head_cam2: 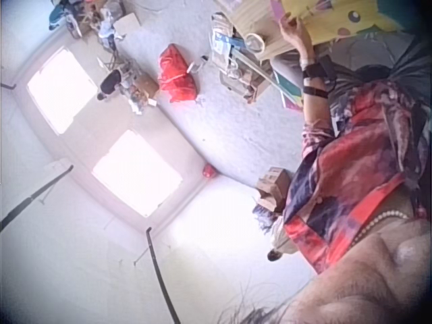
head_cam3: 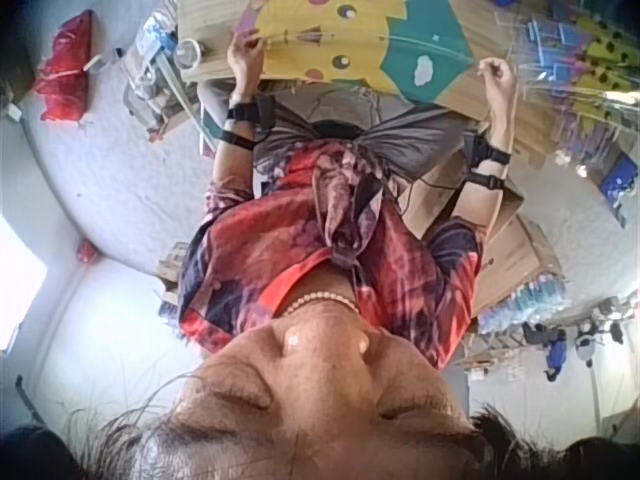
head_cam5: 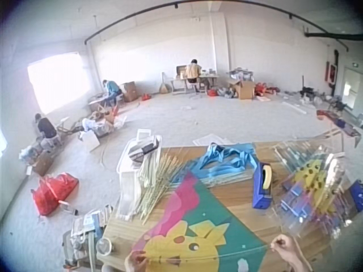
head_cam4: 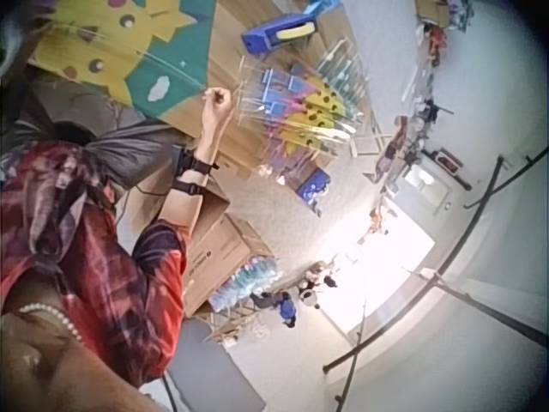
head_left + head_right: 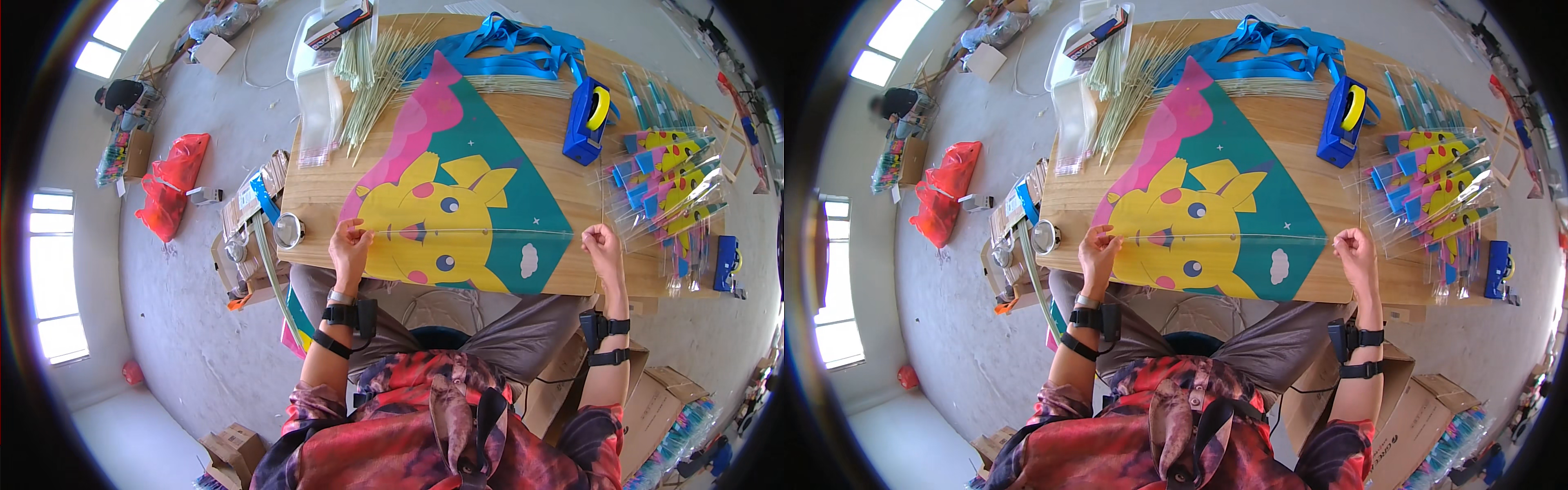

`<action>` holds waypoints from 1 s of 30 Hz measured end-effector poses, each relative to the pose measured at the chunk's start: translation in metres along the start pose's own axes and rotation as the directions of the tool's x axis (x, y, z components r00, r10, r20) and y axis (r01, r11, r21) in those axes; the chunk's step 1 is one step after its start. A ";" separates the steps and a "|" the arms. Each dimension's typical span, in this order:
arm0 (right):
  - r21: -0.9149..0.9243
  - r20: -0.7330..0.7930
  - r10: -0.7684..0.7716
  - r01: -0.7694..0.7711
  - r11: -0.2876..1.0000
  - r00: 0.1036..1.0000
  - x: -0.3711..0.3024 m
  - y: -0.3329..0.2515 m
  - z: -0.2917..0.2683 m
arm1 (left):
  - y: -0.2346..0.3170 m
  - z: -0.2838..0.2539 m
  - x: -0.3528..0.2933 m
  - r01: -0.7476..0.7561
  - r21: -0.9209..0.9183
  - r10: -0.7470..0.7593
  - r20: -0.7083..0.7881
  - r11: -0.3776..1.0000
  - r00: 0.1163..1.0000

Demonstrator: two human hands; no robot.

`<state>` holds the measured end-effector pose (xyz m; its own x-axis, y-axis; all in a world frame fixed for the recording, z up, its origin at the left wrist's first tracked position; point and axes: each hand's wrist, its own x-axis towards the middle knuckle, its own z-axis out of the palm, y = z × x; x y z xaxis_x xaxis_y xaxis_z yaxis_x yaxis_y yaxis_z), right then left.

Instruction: The recorder is assembling a kite by inserting support rods and attaching strings at a workshop table.

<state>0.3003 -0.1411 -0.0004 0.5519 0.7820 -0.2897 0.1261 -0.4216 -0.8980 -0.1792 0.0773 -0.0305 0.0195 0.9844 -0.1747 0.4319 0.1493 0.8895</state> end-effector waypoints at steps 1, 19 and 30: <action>0.001 0.000 0.000 0.000 1.000 1.000 0.001 0.000 0.000 | 0.000 0.000 0.000 0.000 0.000 0.000 0.000 1.000 1.000; -0.014 -0.035 -0.004 0.003 1.000 0.999 0.004 0.007 0.004 | -0.002 0.007 0.003 -0.011 0.039 0.013 -0.056 0.999 0.998; -0.024 -0.029 0.027 -0.028 0.999 0.999 0.008 0.014 0.008 | -0.003 0.005 0.003 -0.008 0.021 0.009 -0.038 1.000 0.999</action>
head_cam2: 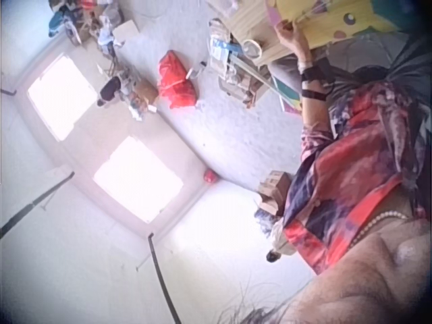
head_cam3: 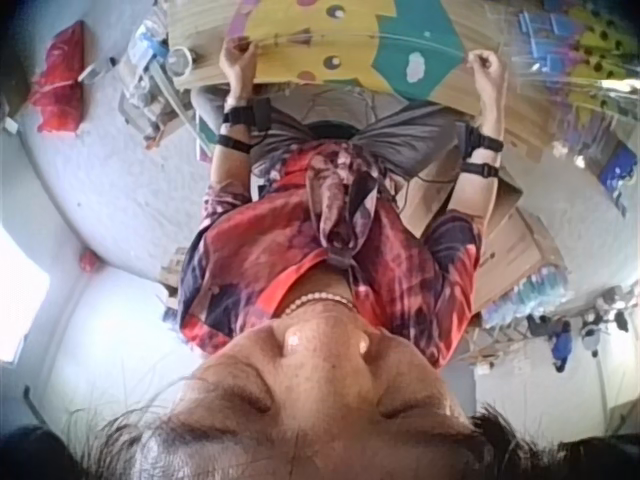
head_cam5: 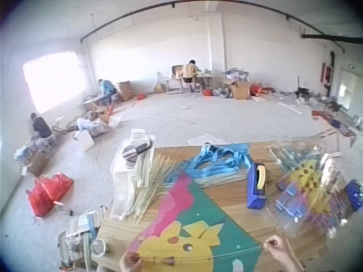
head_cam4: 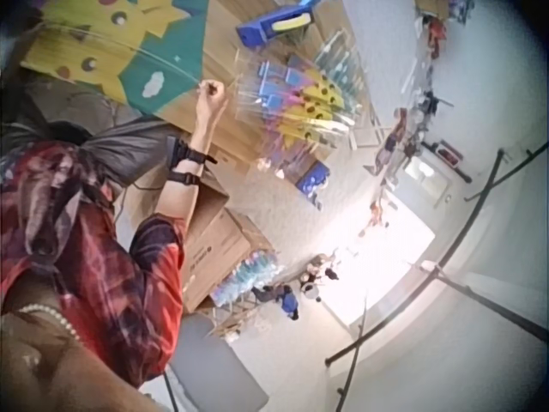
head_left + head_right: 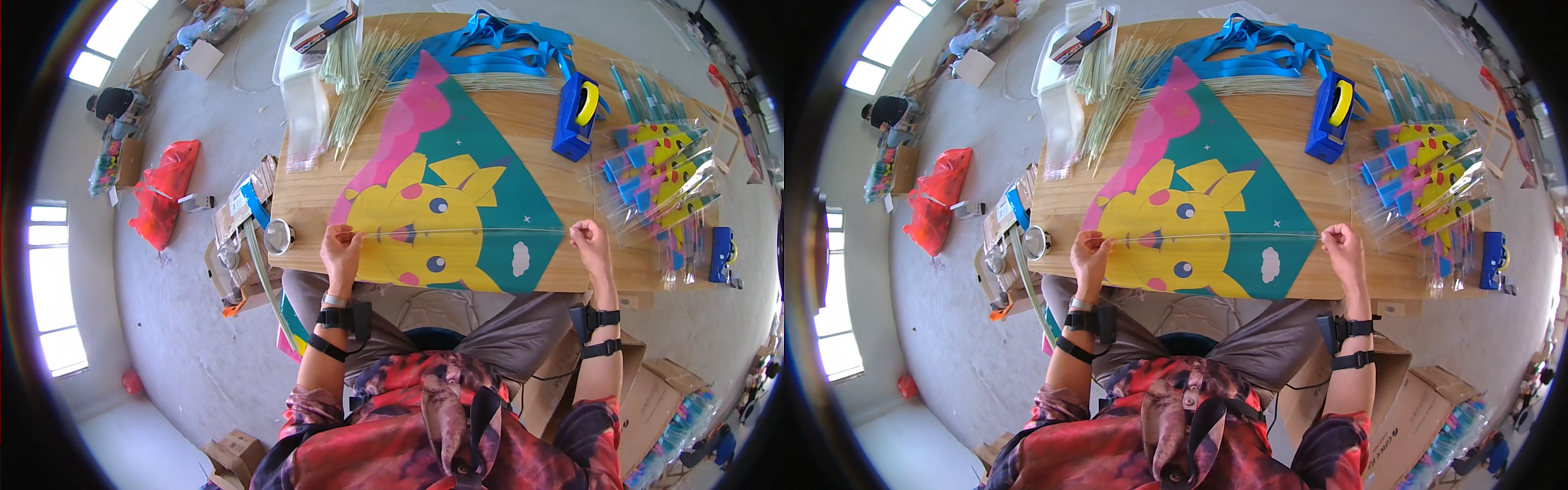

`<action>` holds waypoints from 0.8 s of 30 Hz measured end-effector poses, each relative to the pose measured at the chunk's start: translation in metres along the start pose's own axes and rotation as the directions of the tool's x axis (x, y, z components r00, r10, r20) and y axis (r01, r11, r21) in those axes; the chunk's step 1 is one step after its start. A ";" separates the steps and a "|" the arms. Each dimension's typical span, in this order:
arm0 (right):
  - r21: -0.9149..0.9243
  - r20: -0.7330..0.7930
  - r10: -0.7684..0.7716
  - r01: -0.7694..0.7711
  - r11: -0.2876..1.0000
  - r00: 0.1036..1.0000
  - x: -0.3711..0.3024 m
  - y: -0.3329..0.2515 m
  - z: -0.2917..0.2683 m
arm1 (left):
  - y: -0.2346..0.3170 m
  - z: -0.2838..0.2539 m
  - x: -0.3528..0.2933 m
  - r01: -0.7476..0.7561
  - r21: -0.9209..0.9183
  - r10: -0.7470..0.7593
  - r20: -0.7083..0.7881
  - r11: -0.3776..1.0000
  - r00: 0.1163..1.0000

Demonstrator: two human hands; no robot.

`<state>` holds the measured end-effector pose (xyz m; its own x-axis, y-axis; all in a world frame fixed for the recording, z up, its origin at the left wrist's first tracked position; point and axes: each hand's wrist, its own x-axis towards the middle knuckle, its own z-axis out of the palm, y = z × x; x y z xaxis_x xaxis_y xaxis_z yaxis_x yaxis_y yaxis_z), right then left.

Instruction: The recorder is assembling a kite by inserting support rods and attaching strings at a workshop table.

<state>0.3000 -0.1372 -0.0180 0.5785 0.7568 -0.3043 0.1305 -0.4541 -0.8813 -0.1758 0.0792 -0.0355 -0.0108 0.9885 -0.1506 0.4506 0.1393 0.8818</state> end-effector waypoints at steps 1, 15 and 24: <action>-0.001 -0.002 0.001 -0.001 1.000 1.000 0.000 0.000 0.000 | 0.000 0.000 0.000 0.000 -0.001 0.000 0.002 1.000 1.000; 0.015 -0.022 0.005 -0.005 1.000 1.000 0.003 0.001 0.001 | -0.007 0.002 0.002 -0.013 -0.018 0.013 -0.014 1.000 1.000; -0.004 -0.024 -0.006 0.006 1.000 1.000 0.002 -0.001 0.002 | -0.006 0.003 0.001 -0.023 -0.028 0.023 -0.020 0.999 1.000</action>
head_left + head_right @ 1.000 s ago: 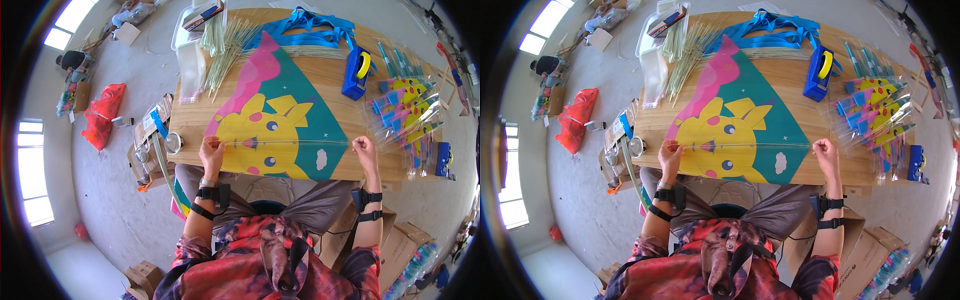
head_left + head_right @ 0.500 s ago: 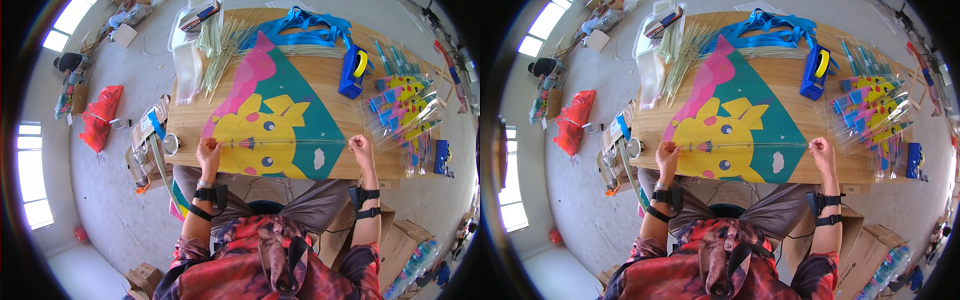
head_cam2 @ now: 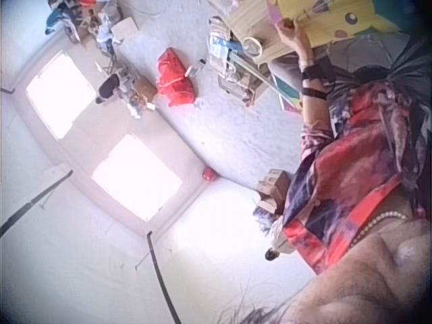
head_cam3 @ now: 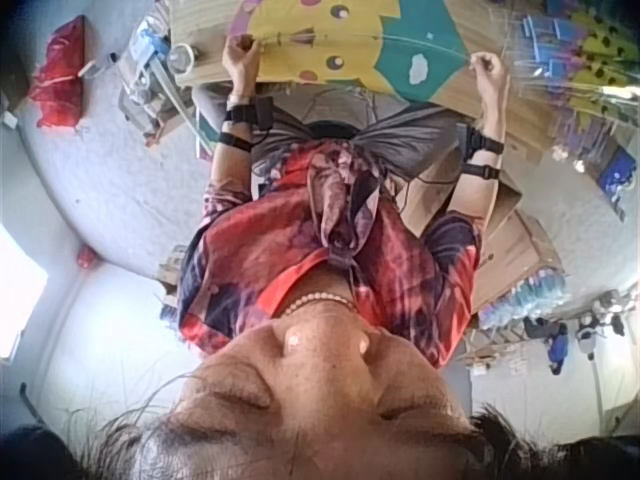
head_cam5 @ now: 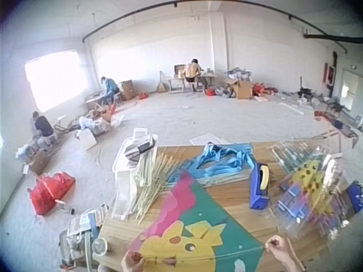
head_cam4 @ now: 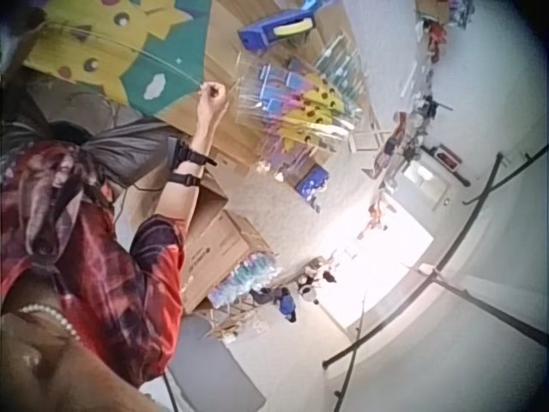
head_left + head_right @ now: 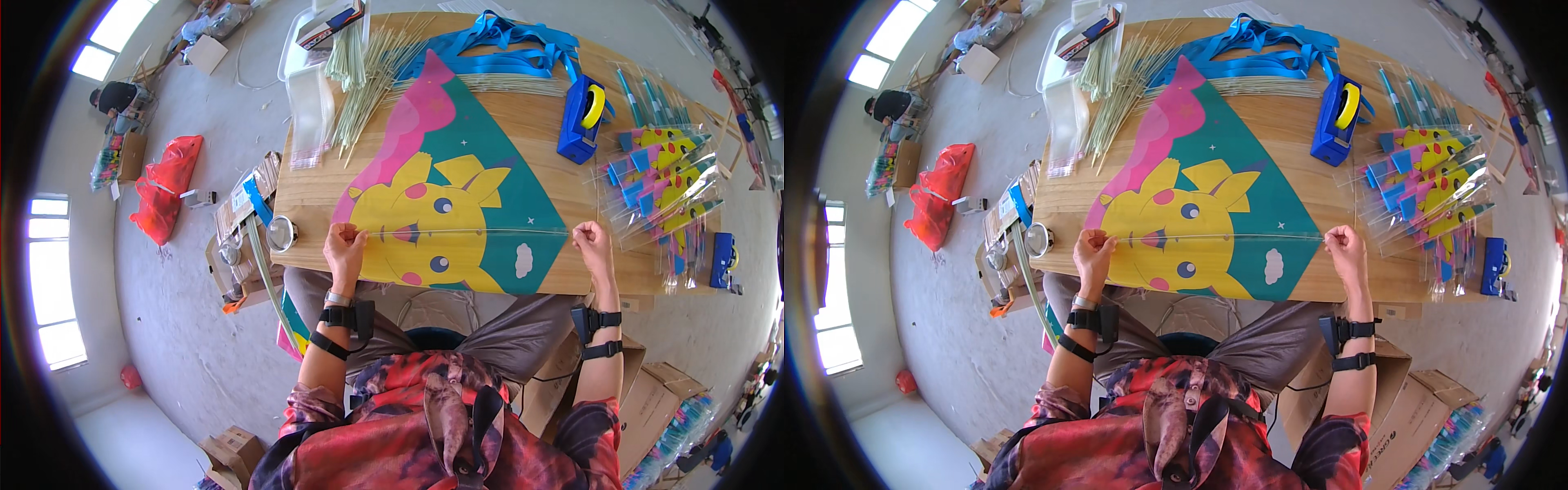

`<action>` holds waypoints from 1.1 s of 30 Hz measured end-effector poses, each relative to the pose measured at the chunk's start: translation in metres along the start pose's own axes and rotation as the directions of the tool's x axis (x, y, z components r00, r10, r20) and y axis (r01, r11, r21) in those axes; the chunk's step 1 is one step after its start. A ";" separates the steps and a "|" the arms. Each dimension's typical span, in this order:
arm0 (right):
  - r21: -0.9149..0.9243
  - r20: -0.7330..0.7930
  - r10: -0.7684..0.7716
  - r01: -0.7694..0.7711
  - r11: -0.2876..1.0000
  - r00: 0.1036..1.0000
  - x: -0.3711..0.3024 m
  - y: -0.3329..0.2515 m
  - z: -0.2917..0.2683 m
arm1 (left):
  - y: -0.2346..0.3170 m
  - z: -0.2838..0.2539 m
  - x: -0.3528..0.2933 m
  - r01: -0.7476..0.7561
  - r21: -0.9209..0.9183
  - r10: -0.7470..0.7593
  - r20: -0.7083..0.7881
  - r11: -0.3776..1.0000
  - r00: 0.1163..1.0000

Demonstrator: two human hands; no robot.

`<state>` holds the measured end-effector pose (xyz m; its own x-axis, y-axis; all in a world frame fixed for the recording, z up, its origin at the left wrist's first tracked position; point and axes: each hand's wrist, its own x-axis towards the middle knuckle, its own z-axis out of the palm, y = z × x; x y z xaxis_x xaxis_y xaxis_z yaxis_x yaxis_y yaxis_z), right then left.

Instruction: The recorder is assembling a kite by inserting support rods and attaching strings at a workshop table.

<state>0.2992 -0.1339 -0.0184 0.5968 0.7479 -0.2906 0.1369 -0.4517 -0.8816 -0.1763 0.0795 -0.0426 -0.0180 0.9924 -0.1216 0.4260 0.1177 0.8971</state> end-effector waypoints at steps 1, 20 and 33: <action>0.000 0.001 0.000 0.000 1.000 1.000 0.000 0.000 0.000 | 0.000 0.000 0.000 0.000 0.000 0.000 -0.001 1.000 1.000; 0.014 0.017 -0.025 0.025 1.000 1.000 0.002 0.009 -0.001 | 0.014 0.007 -0.007 -0.147 0.231 0.159 -0.037 0.962 0.987; -0.044 0.002 -0.022 0.022 0.999 1.000 -0.002 0.001 0.000 | 0.013 0.003 -0.008 -0.244 0.250 0.253 -0.007 0.937 0.967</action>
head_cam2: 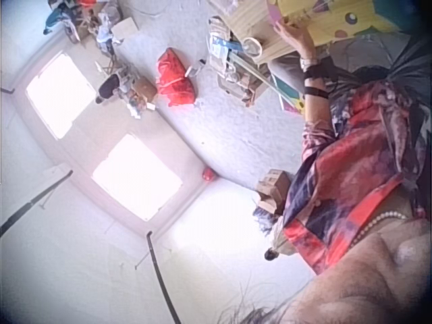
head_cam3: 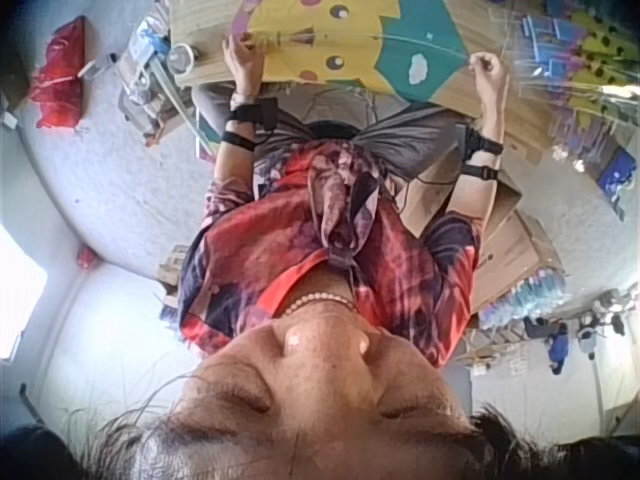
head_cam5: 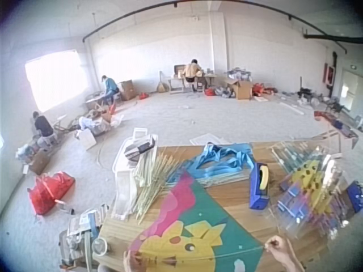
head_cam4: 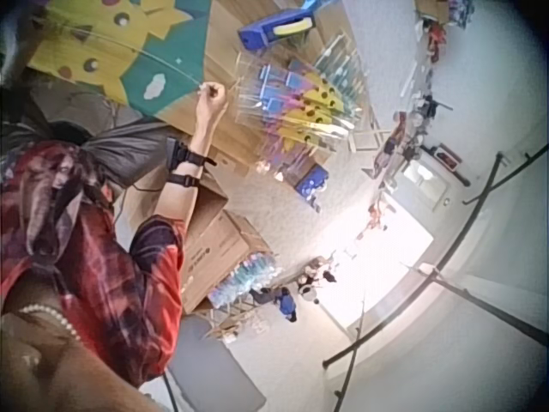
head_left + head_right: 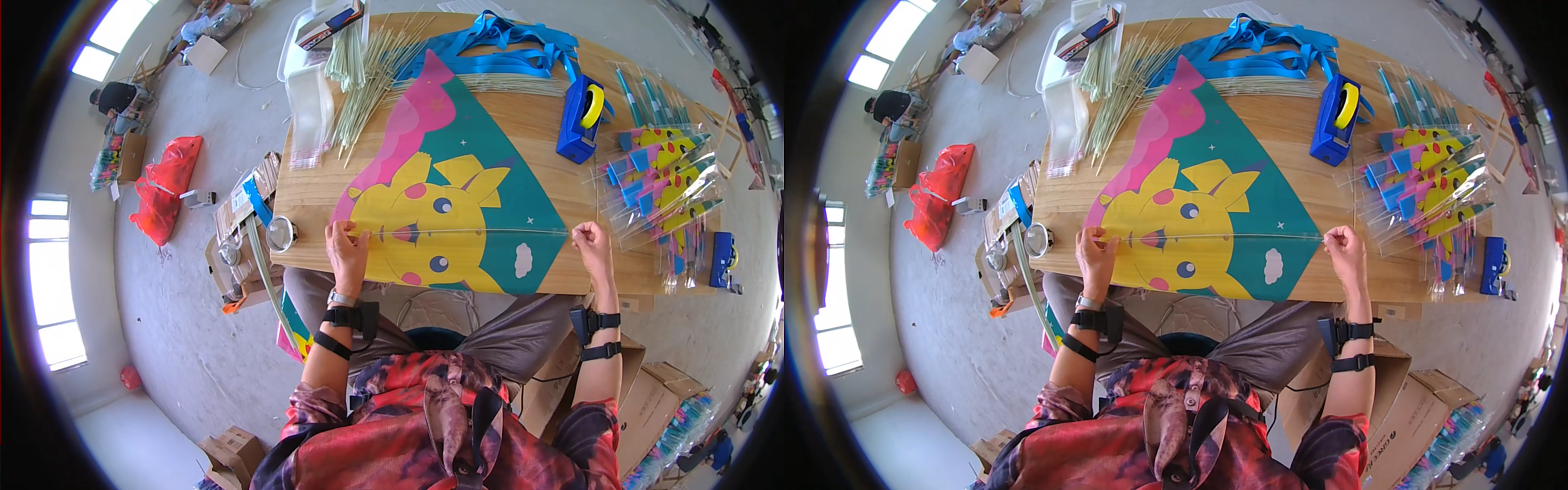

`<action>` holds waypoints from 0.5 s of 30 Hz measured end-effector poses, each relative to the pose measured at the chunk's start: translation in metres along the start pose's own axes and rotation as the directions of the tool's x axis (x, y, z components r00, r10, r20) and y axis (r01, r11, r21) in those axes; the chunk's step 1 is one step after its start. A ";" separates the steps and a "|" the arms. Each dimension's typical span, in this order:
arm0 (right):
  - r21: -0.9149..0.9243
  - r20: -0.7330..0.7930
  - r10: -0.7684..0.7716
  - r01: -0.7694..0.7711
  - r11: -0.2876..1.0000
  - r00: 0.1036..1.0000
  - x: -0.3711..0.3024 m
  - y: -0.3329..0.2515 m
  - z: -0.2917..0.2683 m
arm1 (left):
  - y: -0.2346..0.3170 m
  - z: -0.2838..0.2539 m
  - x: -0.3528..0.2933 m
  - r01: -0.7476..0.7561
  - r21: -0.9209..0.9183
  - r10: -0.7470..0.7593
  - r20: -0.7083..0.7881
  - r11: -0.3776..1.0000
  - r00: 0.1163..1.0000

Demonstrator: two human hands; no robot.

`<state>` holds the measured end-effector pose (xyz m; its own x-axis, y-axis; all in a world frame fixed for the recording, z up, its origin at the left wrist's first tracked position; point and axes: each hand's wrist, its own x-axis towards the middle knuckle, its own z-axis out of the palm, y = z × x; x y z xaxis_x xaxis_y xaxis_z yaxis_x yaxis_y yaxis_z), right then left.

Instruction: The recorder is assembling a kite by inserting support rods and attaching strings at a workshop table.

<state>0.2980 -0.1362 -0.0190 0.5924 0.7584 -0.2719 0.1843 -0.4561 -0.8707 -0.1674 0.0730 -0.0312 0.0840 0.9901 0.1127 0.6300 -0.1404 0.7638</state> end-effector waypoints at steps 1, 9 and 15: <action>0.000 0.000 0.000 0.000 1.000 1.000 0.000 0.001 0.000 | 0.000 0.000 0.000 0.000 0.000 0.000 0.000 1.000 1.000; 0.017 0.001 -0.001 0.001 1.000 1.000 0.000 -0.001 0.001 | -0.003 0.001 0.000 -0.021 0.004 0.020 0.008 1.000 1.000; 0.020 0.001 0.012 -0.012 1.000 1.000 -0.001 -0.002 0.001 | -0.006 0.003 -0.002 -0.073 -0.004 0.073 -0.004 0.997 0.997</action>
<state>0.2967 -0.1359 -0.0177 0.5938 0.7535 -0.2823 0.1614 -0.4552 -0.8757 -0.1686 0.0722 -0.0375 0.1265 0.9771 0.1708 0.6193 -0.2123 0.7559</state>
